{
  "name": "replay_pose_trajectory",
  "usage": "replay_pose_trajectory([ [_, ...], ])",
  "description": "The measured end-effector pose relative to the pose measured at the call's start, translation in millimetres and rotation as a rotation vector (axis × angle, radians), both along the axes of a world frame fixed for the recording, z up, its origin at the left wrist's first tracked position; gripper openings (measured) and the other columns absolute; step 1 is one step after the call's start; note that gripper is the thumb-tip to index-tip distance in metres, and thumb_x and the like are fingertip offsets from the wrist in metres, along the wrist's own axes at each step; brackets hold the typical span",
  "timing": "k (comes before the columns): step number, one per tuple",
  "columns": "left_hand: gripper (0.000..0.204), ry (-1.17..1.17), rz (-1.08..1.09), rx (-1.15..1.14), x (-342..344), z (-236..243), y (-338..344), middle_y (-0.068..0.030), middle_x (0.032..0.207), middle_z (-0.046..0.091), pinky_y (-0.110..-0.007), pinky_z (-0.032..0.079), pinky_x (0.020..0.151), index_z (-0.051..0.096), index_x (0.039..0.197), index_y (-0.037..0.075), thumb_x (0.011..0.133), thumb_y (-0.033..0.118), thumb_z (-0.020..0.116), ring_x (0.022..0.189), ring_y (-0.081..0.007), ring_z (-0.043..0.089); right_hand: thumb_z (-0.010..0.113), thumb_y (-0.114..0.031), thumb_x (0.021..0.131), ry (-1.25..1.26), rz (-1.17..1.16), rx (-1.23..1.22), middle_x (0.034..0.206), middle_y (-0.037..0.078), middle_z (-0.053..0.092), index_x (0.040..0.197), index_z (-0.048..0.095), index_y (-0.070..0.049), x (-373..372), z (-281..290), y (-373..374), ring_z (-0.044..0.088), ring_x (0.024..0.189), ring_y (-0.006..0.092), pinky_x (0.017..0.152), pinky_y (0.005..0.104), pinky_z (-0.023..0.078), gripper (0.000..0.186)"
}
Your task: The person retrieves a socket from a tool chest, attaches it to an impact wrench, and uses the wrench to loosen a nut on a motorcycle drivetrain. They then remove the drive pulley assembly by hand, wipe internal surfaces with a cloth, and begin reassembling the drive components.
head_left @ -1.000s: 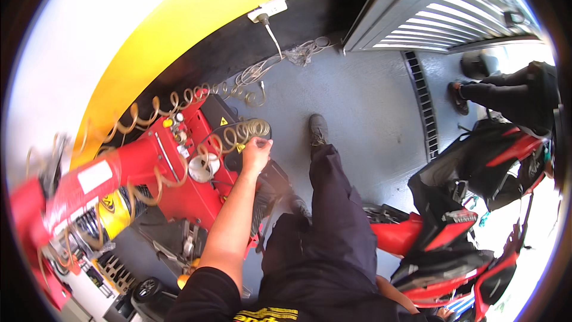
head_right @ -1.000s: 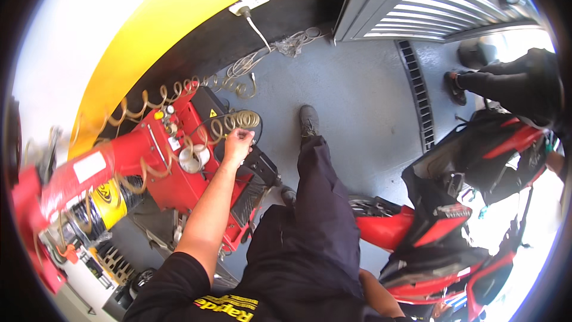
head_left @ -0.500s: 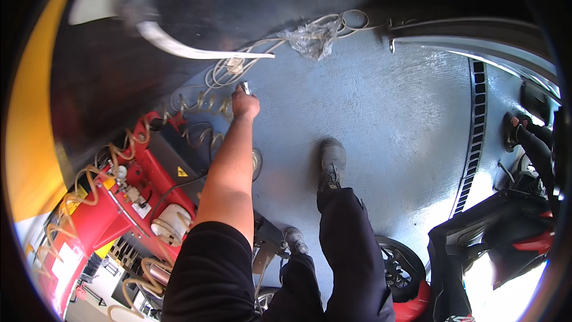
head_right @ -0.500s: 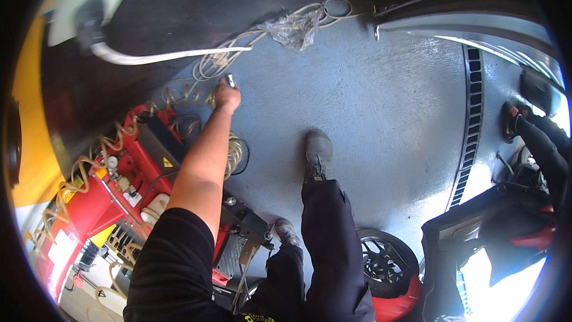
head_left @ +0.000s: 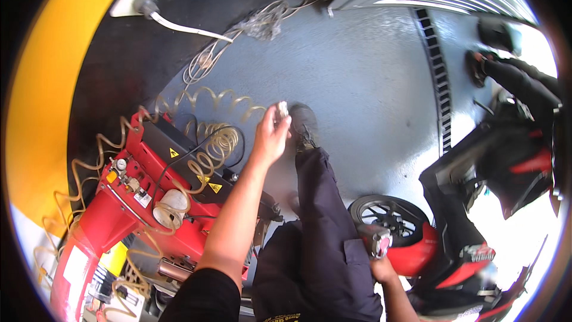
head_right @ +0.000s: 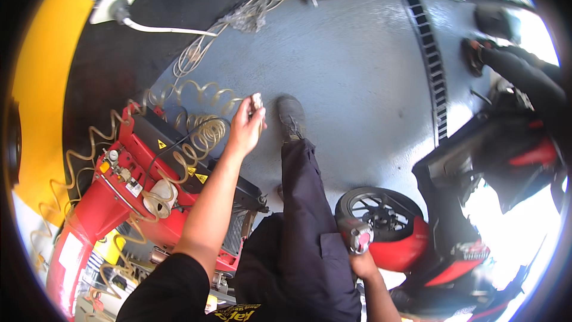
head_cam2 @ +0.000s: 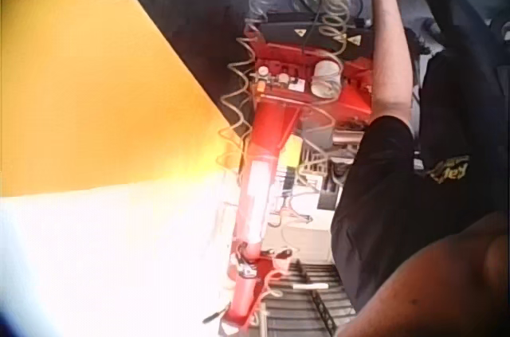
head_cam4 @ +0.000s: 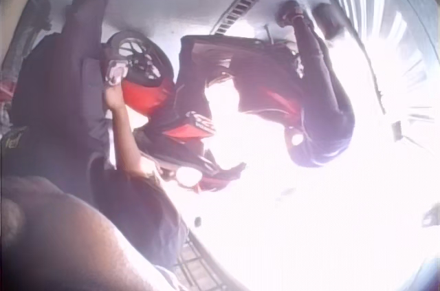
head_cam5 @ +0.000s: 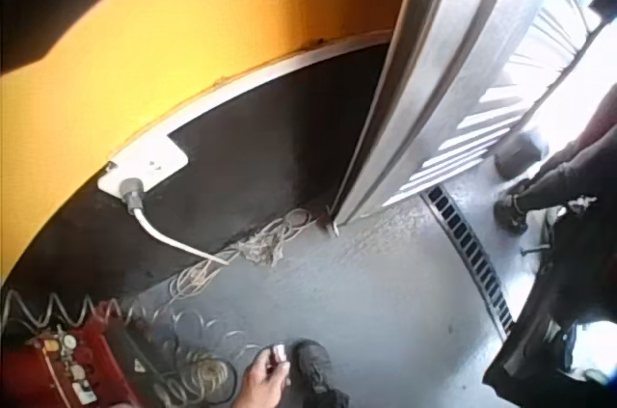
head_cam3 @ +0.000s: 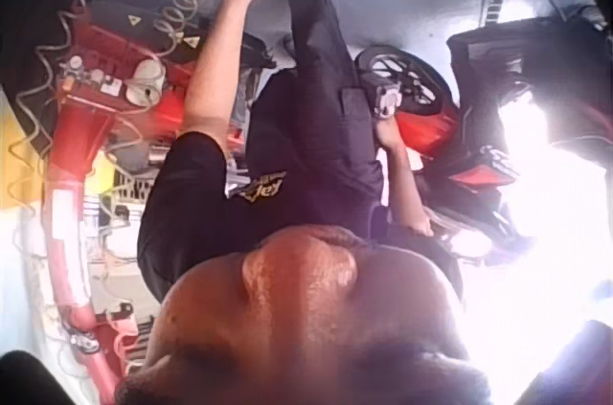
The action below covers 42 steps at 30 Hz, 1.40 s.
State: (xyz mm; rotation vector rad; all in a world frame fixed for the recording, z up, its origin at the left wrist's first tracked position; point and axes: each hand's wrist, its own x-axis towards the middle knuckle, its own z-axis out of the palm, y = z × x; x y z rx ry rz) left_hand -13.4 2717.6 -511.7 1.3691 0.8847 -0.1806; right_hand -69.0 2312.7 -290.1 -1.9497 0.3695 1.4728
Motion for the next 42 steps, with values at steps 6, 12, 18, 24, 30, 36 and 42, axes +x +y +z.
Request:
replay_pose_trajectory([
  [6, 0.048, -0.427, 0.037, -0.244, -29, 243, -75, -0.0061, 0.097, 0.060, -0.028, 0.052, 0.068, 0.042, 0.144, 0.001, 0.100, 0.016, 0.054, 0.072, -0.0137, 0.061, 0.055, 0.004, 0.072, -0.068, -0.353, 0.230, 0.070, 0.006, 0.059, 0.082, 0.059, -0.002, 16, 104, 28, 0.059, 0.059, 0.0163, 0.052, 0.0310, 0.047, 0.012],
  [12, 0.049, -0.663, -0.110, -0.278, -82, 481, -138, -0.0081, 0.083, 0.061, -0.025, 0.049, 0.057, 0.037, 0.144, 0.008, 0.101, 0.021, 0.055, 0.061, -0.0116, 0.057, 0.062, -0.003, 0.077, -0.391, -0.570, 1.065, 0.069, 0.006, 0.050, 0.117, 0.050, -0.002, 30, 302, 65, 0.054, 0.060, 0.0166, 0.062, 0.0332, 0.047, 0.041],
  [18, 0.050, -0.961, -0.205, 0.131, -143, 648, -186, -0.0042, 0.074, 0.059, -0.021, 0.043, 0.049, 0.044, 0.135, 0.007, 0.097, 0.033, 0.062, 0.059, -0.0070, 0.053, 0.060, -0.013, 0.074, -0.613, -0.391, 1.690, 0.065, 0.006, 0.046, 0.142, 0.032, 0.002, 21, 510, 89, 0.049, 0.054, 0.0179, 0.061, 0.0372, 0.047, 0.075],
  [24, 0.027, -1.047, -0.175, 0.377, -191, 744, -205, 0.0018, 0.064, 0.054, -0.023, 0.040, 0.052, 0.063, 0.117, 0.004, 0.093, 0.014, 0.068, 0.054, -0.0053, 0.048, 0.054, -0.009, 0.068, -0.738, -0.246, 1.876, 0.064, 0.011, 0.050, 0.136, 0.028, 0.012, -17, 616, 75, 0.052, 0.052, 0.0229, 0.060, 0.0395, 0.050, 0.076],
  [30, 0.027, -1.135, -0.249, 0.556, -209, 799, -207, -0.0006, 0.065, 0.055, -0.023, 0.041, 0.053, 0.066, 0.112, 0.001, 0.086, 0.009, 0.072, 0.055, -0.0062, 0.049, 0.054, -0.010, 0.068, -0.785, -0.146, 2.000, 0.065, 0.011, 0.051, 0.137, 0.027, 0.012, -38, 668, 68, 0.052, 0.052, 0.0228, 0.060, 0.0394, 0.050, 0.077],
  [36, 0.028, -1.247, -0.383, 0.715, -209, 842, -198, -0.0010, 0.067, 0.060, -0.023, 0.042, 0.054, 0.070, 0.108, 0.001, 0.081, 0.007, 0.077, 0.056, -0.0053, 0.051, 0.053, -0.010, 0.070, -0.677, -0.112, 2.129, 0.066, 0.008, 0.048, 0.139, 0.027, 0.010, -44, 677, 64, 0.051, 0.053, 0.0212, 0.061, 0.0399, 0.049, 0.076],
  [42, 0.031, -1.211, -0.308, 0.449, -217, 845, -187, -0.0034, 0.069, 0.062, -0.022, 0.039, 0.048, 0.068, 0.098, -0.003, 0.079, 0.017, 0.083, 0.056, -0.0040, 0.051, 0.051, -0.010, 0.081, -0.571, -0.202, 2.404, 0.072, 0.002, 0.045, 0.144, 0.032, -0.002, -52, 666, 72, 0.049, 0.061, 0.0135, 0.067, 0.0348, 0.043, 0.066],
])
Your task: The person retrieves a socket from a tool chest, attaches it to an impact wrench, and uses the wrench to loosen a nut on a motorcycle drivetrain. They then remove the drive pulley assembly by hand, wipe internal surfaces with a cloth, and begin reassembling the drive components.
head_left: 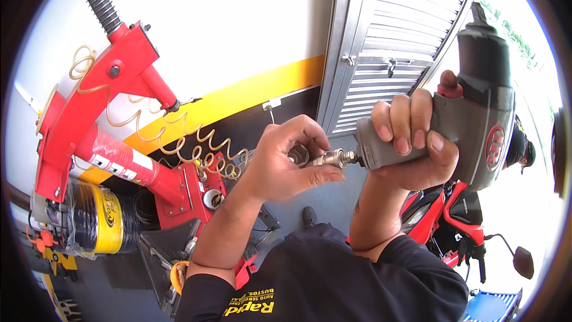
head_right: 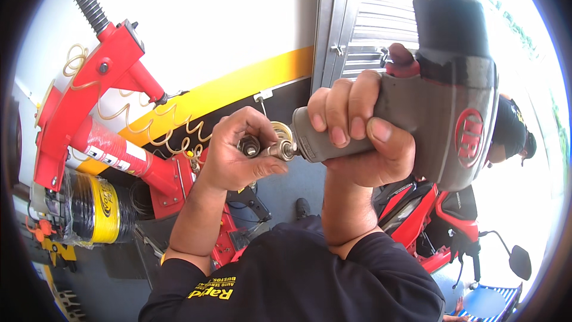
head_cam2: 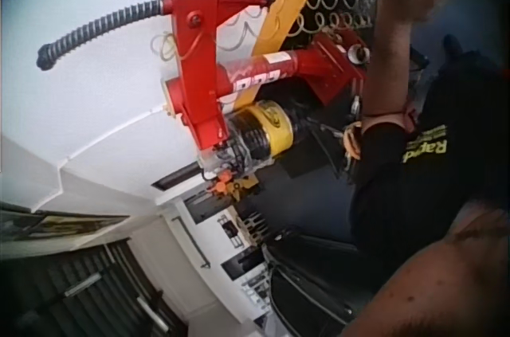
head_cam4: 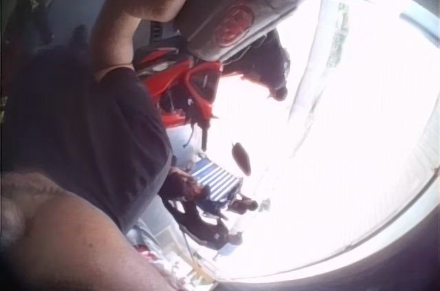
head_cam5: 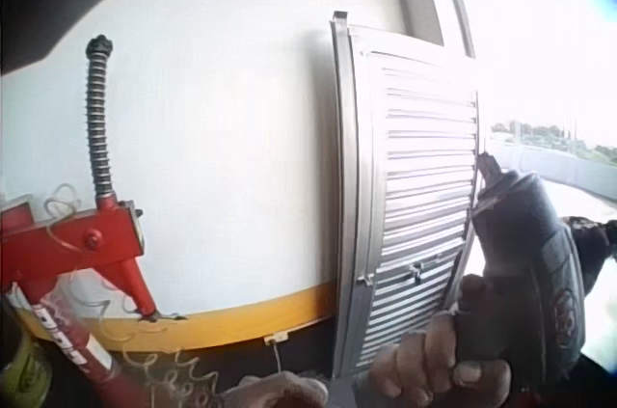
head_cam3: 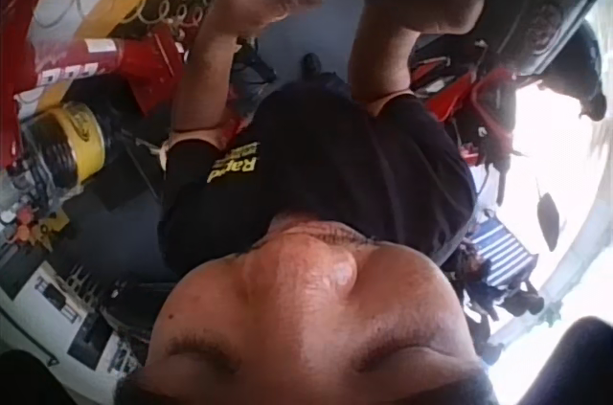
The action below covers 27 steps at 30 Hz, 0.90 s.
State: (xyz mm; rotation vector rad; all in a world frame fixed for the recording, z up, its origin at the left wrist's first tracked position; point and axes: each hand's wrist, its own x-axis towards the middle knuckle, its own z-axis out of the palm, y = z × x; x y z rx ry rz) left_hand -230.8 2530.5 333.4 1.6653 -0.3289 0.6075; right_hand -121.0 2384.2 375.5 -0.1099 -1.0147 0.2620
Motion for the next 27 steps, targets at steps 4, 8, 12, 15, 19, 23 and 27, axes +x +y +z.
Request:
replay_pose_trajectory([
  [4, 0.043, -0.057, 0.216, 0.363, -15, 14, 7, -0.0029, 0.068, 0.060, -0.024, 0.042, 0.050, 0.070, 0.092, 0.001, 0.070, 0.033, 0.088, 0.059, -0.0092, 0.056, 0.051, -0.010, 0.080, 0.073, -0.067, 0.038, 0.073, 0.001, 0.045, 0.141, 0.035, -0.003, -7, -10, 4, 0.049, 0.063, 0.0130, 0.069, 0.0346, 0.041, 0.064],
  [8, 0.043, -0.220, 0.525, 0.865, -32, 29, -6, -0.0037, 0.069, 0.057, -0.032, 0.045, 0.050, 0.071, 0.100, 0.004, 0.068, 0.028, 0.087, 0.057, -0.0212, 0.058, 0.051, -0.011, 0.080, 0.158, 0.055, 0.040, 0.072, 0.001, 0.044, 0.140, 0.036, -0.002, -6, -6, 6, 0.050, 0.064, 0.0127, 0.070, 0.0330, 0.042, 0.063],
  [12, 0.054, -0.113, 0.491, 1.080, -46, 24, 7, -0.0042, 0.074, 0.056, -0.034, 0.047, 0.053, 0.067, 0.112, 0.007, 0.061, 0.013, 0.082, 0.060, -0.0205, 0.058, 0.051, -0.010, 0.080, 0.175, 0.105, 0.030, 0.073, 0.001, 0.045, 0.140, 0.037, -0.001, -4, -7, 10, 0.050, 0.064, 0.0127, 0.070, 0.0325, 0.043, 0.062],
  [15, 0.042, -0.035, 0.325, 0.665, -45, 9, 15, -0.0054, 0.078, 0.056, -0.031, 0.045, 0.056, 0.062, 0.106, 0.005, 0.070, 0.013, 0.082, 0.064, -0.0178, 0.056, 0.051, -0.010, 0.081, 0.151, 0.129, 0.029, 0.073, 0.001, 0.045, 0.140, 0.037, -0.001, -10, -8, 17, 0.050, 0.064, 0.0126, 0.070, 0.0328, 0.043, 0.061],
  [19, 0.040, 0.048, 0.063, 0.336, -39, 7, 10, -0.0073, 0.091, 0.055, -0.028, 0.043, 0.065, 0.056, 0.108, 0.002, 0.081, 0.021, 0.080, 0.074, -0.0143, 0.051, 0.050, -0.010, 0.081, 0.143, 0.082, -0.039, 0.074, 0.002, 0.045, 0.142, 0.034, 0.001, -13, -12, 14, 0.050, 0.065, 0.0130, 0.070, 0.0329, 0.043, 0.064],
  [23, 0.049, -0.003, 0.013, 0.307, -30, -13, 20, -0.0071, 0.093, 0.052, -0.028, 0.044, 0.074, 0.052, 0.112, 0.002, 0.079, 0.021, 0.082, 0.082, -0.0149, 0.050, 0.051, -0.010, 0.081, 0.079, 0.066, -0.066, 0.074, 0.001, 0.045, 0.142, 0.032, 0.000, -10, -11, 24, 0.050, 0.065, 0.0126, 0.070, 0.0327, 0.042, 0.065],
  [27, 0.047, 0.202, -0.081, -0.312, -43, -31, 26, -0.0080, 0.104, 0.050, -0.028, 0.044, 0.079, 0.042, 0.121, 0.004, 0.084, 0.012, 0.068, 0.089, -0.0132, 0.050, 0.052, -0.012, 0.080, 0.166, 0.090, -0.091, 0.072, -0.001, 0.043, 0.141, 0.038, -0.001, -19, -20, 35, 0.047, 0.063, 0.0118, 0.070, 0.0329, 0.041, 0.063],
])
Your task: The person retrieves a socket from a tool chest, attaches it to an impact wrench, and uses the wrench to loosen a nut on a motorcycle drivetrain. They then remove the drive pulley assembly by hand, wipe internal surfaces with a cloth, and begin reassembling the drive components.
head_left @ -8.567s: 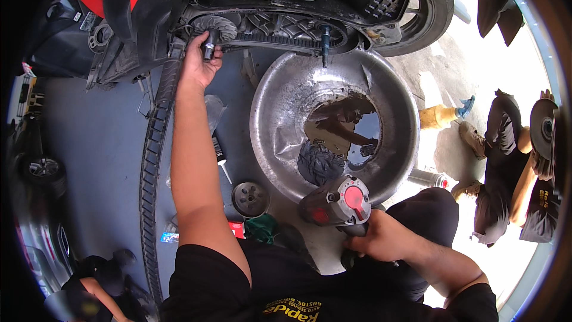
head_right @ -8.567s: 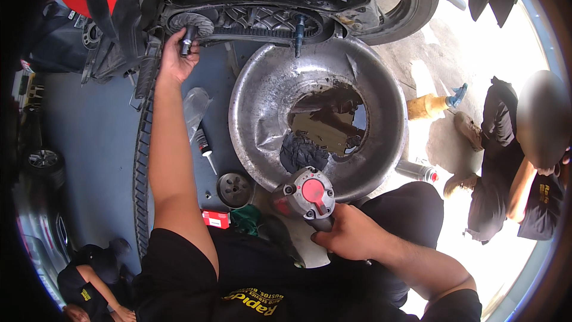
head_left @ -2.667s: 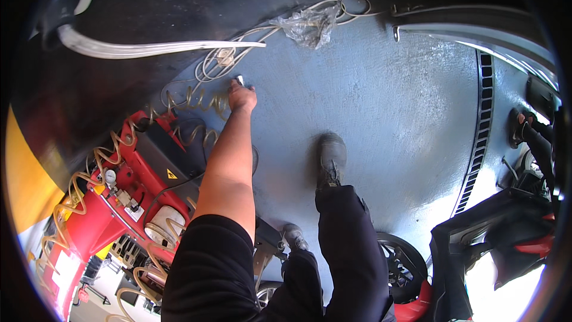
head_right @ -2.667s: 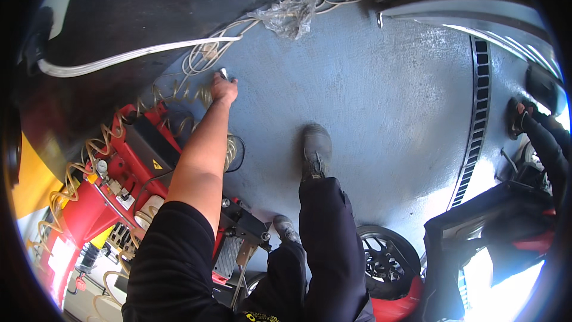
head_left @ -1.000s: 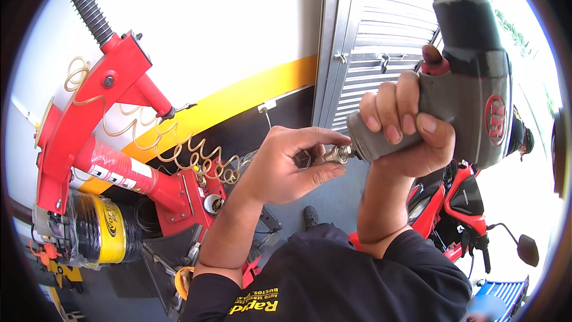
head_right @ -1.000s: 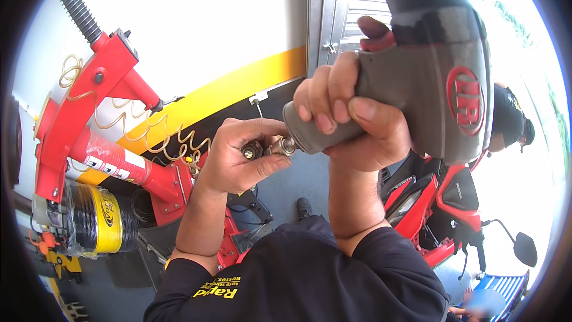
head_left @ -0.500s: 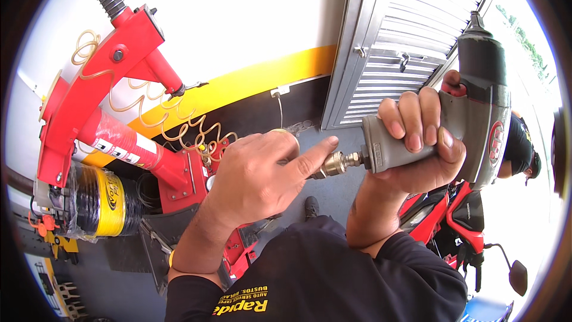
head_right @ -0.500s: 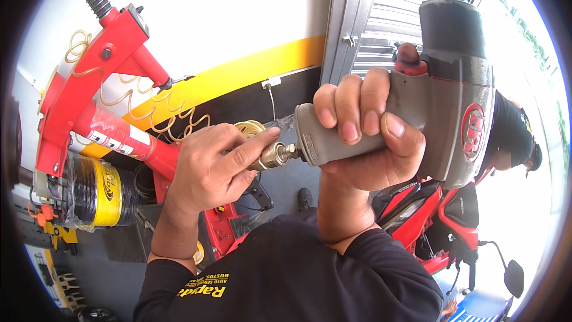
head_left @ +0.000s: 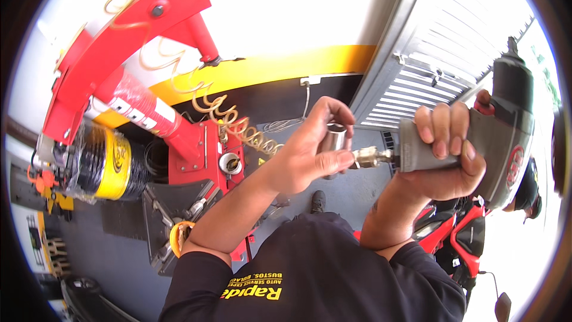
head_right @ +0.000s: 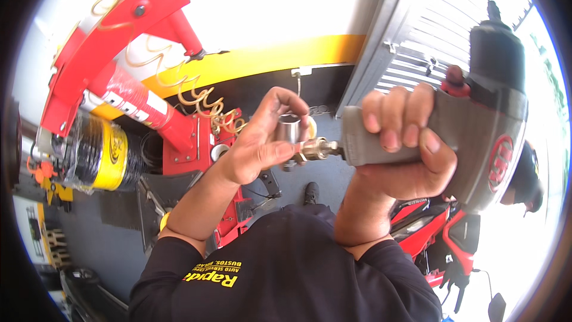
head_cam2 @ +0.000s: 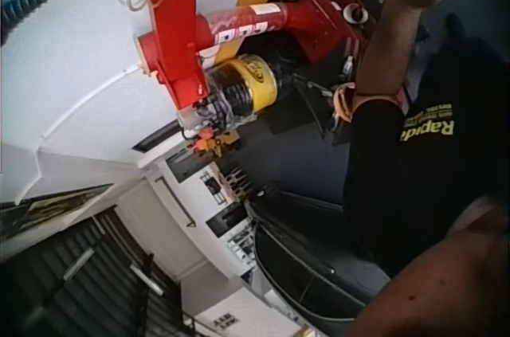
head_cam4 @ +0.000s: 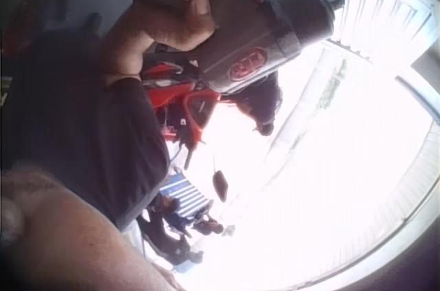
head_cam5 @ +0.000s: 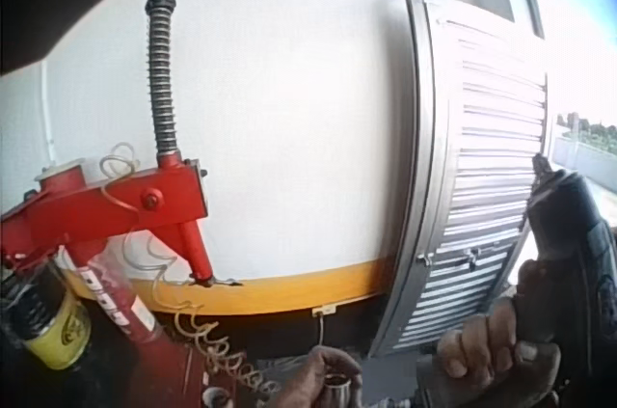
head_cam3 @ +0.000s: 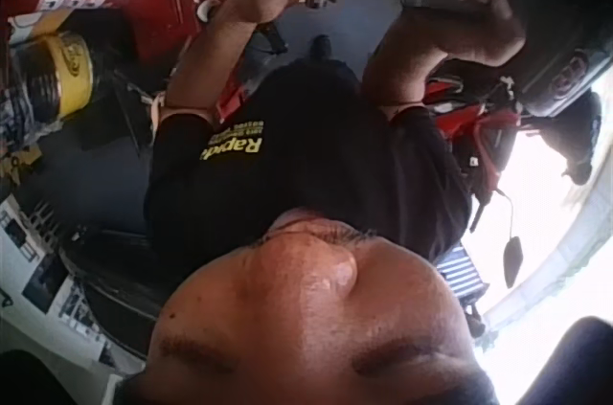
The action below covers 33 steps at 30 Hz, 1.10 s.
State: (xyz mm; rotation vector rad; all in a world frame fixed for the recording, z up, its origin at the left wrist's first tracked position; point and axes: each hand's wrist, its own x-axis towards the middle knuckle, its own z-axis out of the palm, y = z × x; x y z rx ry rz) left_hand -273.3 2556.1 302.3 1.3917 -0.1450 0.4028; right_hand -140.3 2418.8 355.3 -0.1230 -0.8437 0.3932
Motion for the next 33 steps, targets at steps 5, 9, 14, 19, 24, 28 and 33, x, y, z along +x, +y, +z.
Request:
replay_pose_trajectory([
  [5, 0.034, 0.012, 0.060, -0.214, 1, -14, 8, -0.0065, 0.106, 0.049, -0.028, 0.045, 0.082, 0.040, 0.123, 0.006, 0.091, -0.001, 0.048, 0.098, -0.0121, 0.053, 0.056, -0.011, 0.070, 0.107, 0.092, -0.053, 0.071, -0.001, 0.041, 0.072, 0.040, -0.012, 4, -1, 2, 0.042, 0.061, 0.0111, 0.071, 0.0303, 0.038, 0.017],
  [9, 0.033, -0.161, 0.555, 0.147, 5, -17, 14, -0.0069, 0.101, 0.050, -0.027, 0.047, 0.071, 0.043, 0.122, 0.004, 0.093, 0.001, 0.058, 0.078, -0.0092, 0.051, 0.058, -0.008, 0.064, 0.152, 0.055, -0.045, 0.073, 0.000, 0.042, 0.071, 0.039, -0.010, 24, -9, 5, 0.043, 0.062, 0.0122, 0.073, 0.0309, 0.037, 0.021],
  [14, 0.034, -0.305, 1.012, 0.094, -18, -3, 29, -0.0106, 0.105, 0.048, -0.024, 0.047, 0.063, 0.044, 0.115, 0.002, 0.087, -0.003, 0.063, 0.078, -0.0078, 0.052, 0.057, -0.007, 0.056, 0.222, 0.065, -0.029, 0.066, 0.000, 0.044, 0.073, 0.044, -0.007, 33, -16, 29, 0.044, 0.061, 0.0120, 0.071, 0.0298, 0.037, 0.021],
  [19, 0.035, -0.737, 1.256, -0.094, -42, 21, 48, -0.0102, 0.100, 0.047, -0.024, 0.046, 0.057, 0.045, 0.108, 0.001, 0.082, -0.007, 0.066, 0.081, -0.0148, 0.055, 0.055, -0.013, 0.056, 0.334, -0.080, -0.027, 0.055, -0.003, 0.046, 0.090, 0.049, 0.007, 50, -21, 61, 0.049, 0.053, 0.0113, 0.059, 0.0277, 0.041, 0.040],
  [24, 0.015, -0.555, 1.513, 0.279, -210, -3, 100, -0.0021, 0.075, 0.062, -0.023, 0.043, 0.046, 0.058, 0.101, 0.004, 0.089, 0.004, 0.068, 0.057, -0.0081, 0.059, 0.055, -0.007, 0.059, 0.317, 0.024, 0.050, 0.056, 0.001, 0.049, 0.093, 0.049, 0.009, 69, -20, 74, 0.050, 0.047, 0.0117, 0.058, 0.0275, 0.045, 0.039],
  [28, 0.020, 0.104, 1.595, -0.565, -305, -161, 93, -0.0074, 0.089, 0.058, -0.031, 0.055, 0.061, 0.055, 0.106, 0.001, 0.088, 0.003, 0.062, 0.073, -0.0163, 0.062, 0.055, -0.005, 0.059, 0.364, 0.095, -0.032, 0.056, 0.003, 0.049, 0.101, 0.045, 0.008, 56, -27, 76, 0.049, 0.051, 0.0144, 0.060, 0.0306, 0.045, 0.045],
  [33, 0.022, 1.353, 1.649, 0.400, -326, -358, 73, -0.0206, 0.103, 0.055, -0.043, 0.049, 0.088, 0.057, 0.104, 0.001, 0.084, 0.009, 0.064, 0.102, -0.0379, 0.058, 0.052, -0.005, 0.056, 0.340, 0.077, -0.098, 0.055, 0.003, 0.048, 0.097, 0.045, 0.005, 49, -29, 70, 0.049, 0.050, 0.0142, 0.059, 0.0309, 0.044, 0.042],
])
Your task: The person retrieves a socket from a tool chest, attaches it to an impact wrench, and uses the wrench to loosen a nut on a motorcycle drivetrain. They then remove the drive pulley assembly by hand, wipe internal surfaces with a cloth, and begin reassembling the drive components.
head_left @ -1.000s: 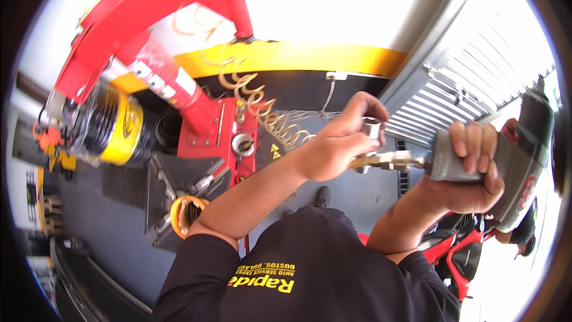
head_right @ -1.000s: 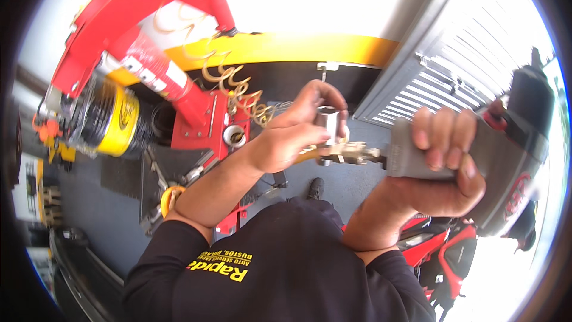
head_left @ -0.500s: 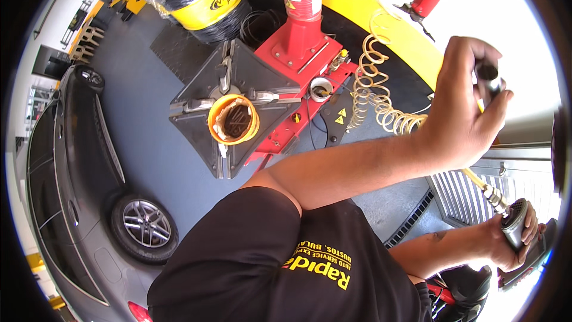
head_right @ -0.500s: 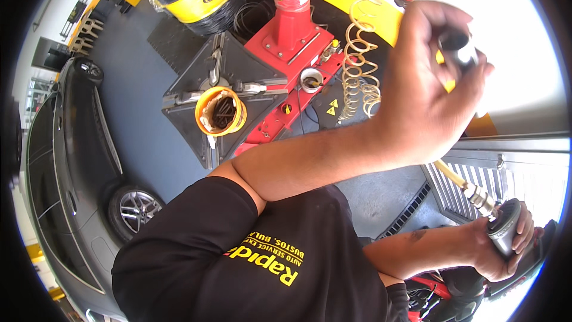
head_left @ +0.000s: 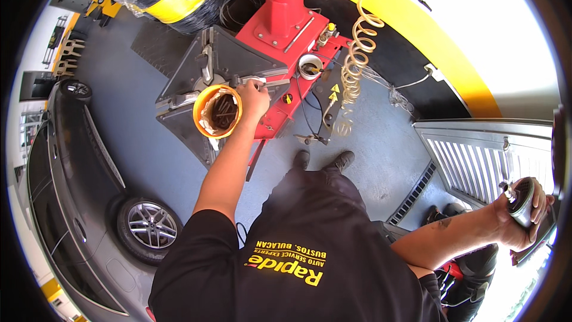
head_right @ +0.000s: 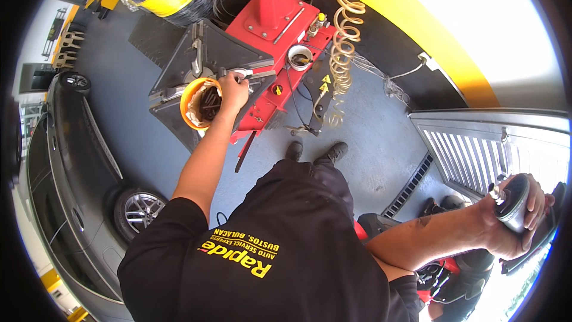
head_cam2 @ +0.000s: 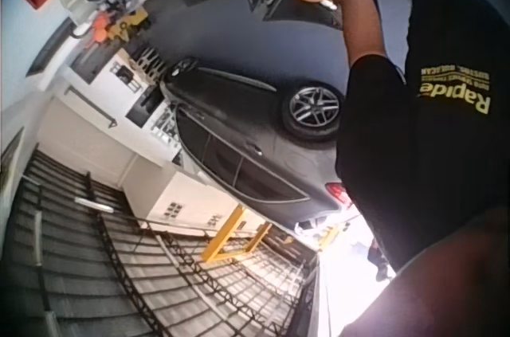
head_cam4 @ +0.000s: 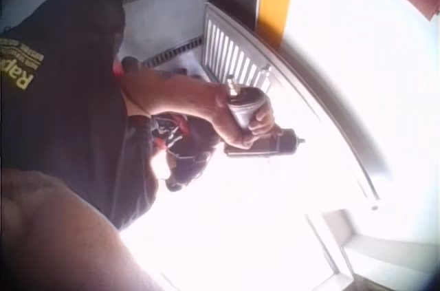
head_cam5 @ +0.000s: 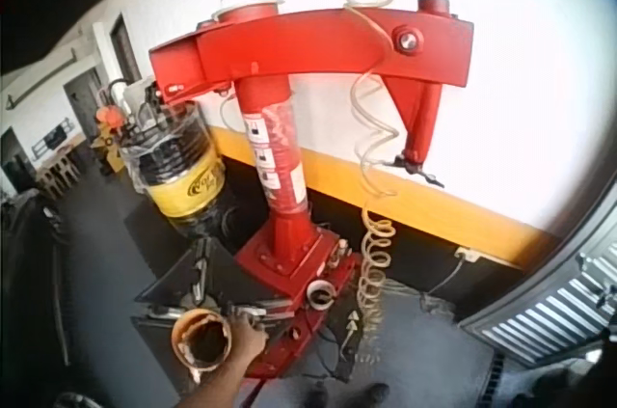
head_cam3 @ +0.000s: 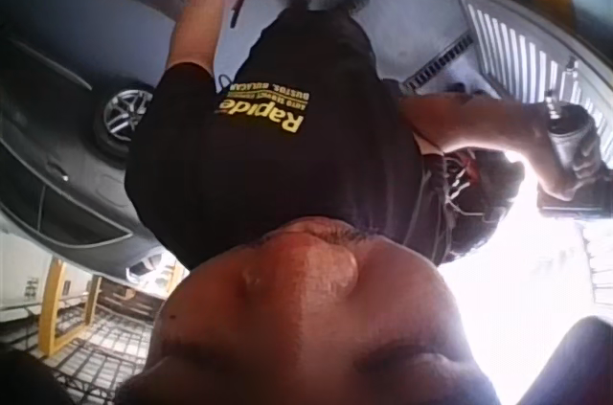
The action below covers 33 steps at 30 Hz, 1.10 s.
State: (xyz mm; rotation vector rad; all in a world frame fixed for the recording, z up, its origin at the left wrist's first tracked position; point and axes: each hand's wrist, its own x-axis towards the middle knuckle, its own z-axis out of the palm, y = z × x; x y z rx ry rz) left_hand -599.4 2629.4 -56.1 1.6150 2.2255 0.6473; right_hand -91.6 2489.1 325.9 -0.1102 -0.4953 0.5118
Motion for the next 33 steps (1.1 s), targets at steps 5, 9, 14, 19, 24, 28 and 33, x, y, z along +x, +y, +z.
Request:
replay_pose_trajectory([
  [5, 0.028, 0.371, -0.184, 0.038, -27, -92, 6, -0.0294, 0.115, 0.049, -0.049, 0.043, 0.098, 0.061, 0.106, -0.003, 0.080, 0.006, 0.064, 0.107, -0.0453, 0.053, 0.053, -0.005, 0.054, -0.053, 0.046, -0.065, 0.060, 0.000, 0.047, 0.099, 0.048, 0.006, -14, -15, -13, 0.048, 0.055, 0.0122, 0.063, 0.0282, 0.043, 0.046],
  [9, 0.029, 0.253, -0.147, -0.199, -19, -105, 10, -0.0355, 0.120, 0.048, -0.051, 0.041, 0.103, 0.062, 0.107, -0.006, 0.079, 0.001, 0.058, 0.113, -0.0501, 0.051, 0.055, -0.005, 0.054, -0.128, -0.025, -0.192, 0.065, 0.000, 0.042, 0.103, 0.049, 0.007, 8, -41, -44, 0.045, 0.057, 0.0118, 0.066, 0.0299, 0.040, 0.050],
  [14, 0.037, 0.471, -0.293, -0.192, -35, -94, 13, -0.0309, 0.122, 0.047, -0.050, 0.044, 0.099, 0.057, 0.116, -0.005, 0.080, 0.003, 0.060, 0.115, -0.0468, 0.050, 0.054, -0.007, 0.069, -0.219, 0.031, -0.451, 0.072, 0.001, 0.040, 0.088, 0.049, 0.000, 21, -92, -71, 0.042, 0.063, 0.0118, 0.070, 0.0307, 0.038, 0.021],
  [19, 0.045, 0.756, -0.414, -0.098, 36, -46, 24, -0.0239, 0.120, 0.050, -0.053, 0.041, 0.098, 0.056, 0.114, 0.003, 0.075, 0.018, 0.071, 0.113, -0.0406, 0.050, 0.053, -0.010, 0.077, -0.170, -0.132, -0.661, 0.073, 0.003, 0.043, 0.139, 0.036, 0.004, 35, -145, -89, 0.044, 0.063, 0.0116, 0.067, 0.0301, 0.039, 0.066],
  [24, 0.042, 0.500, -0.789, -0.038, 183, -90, 26, -0.0185, 0.116, 0.054, -0.053, 0.042, 0.093, 0.058, 0.108, 0.005, 0.075, 0.024, 0.074, 0.111, -0.0372, 0.051, 0.055, -0.010, 0.080, -0.171, -0.104, -0.748, 0.074, 0.003, 0.042, 0.141, 0.034, 0.003, 58, -216, -85, 0.044, 0.062, 0.0118, 0.065, 0.0299, 0.039, 0.066],
  [28, 0.042, 0.099, -0.684, -0.506, 294, -279, 20, -0.0200, 0.112, 0.061, -0.045, 0.049, 0.090, 0.059, 0.111, 0.003, 0.079, 0.026, 0.074, 0.107, -0.0373, 0.059, 0.056, -0.009, 0.082, -0.156, -0.077, -0.836, 0.074, 0.003, 0.043, 0.146, 0.027, 0.003, 72, -301, -87, 0.045, 0.062, 0.0115, 0.065, 0.0301, 0.041, 0.071],
  [33, 0.033, 0.242, -1.060, -0.863, 375, -450, 9, -0.0214, 0.119, 0.062, -0.044, 0.048, 0.097, 0.061, 0.112, 0.002, 0.084, 0.019, 0.064, 0.114, -0.0366, 0.058, 0.060, -0.010, 0.079, -0.040, -0.086, -1.057, 0.069, 0.004, 0.048, 0.148, 0.024, 0.003, 72, -435, -87, 0.050, 0.056, 0.0145, 0.059, 0.0313, 0.047, 0.079],
])
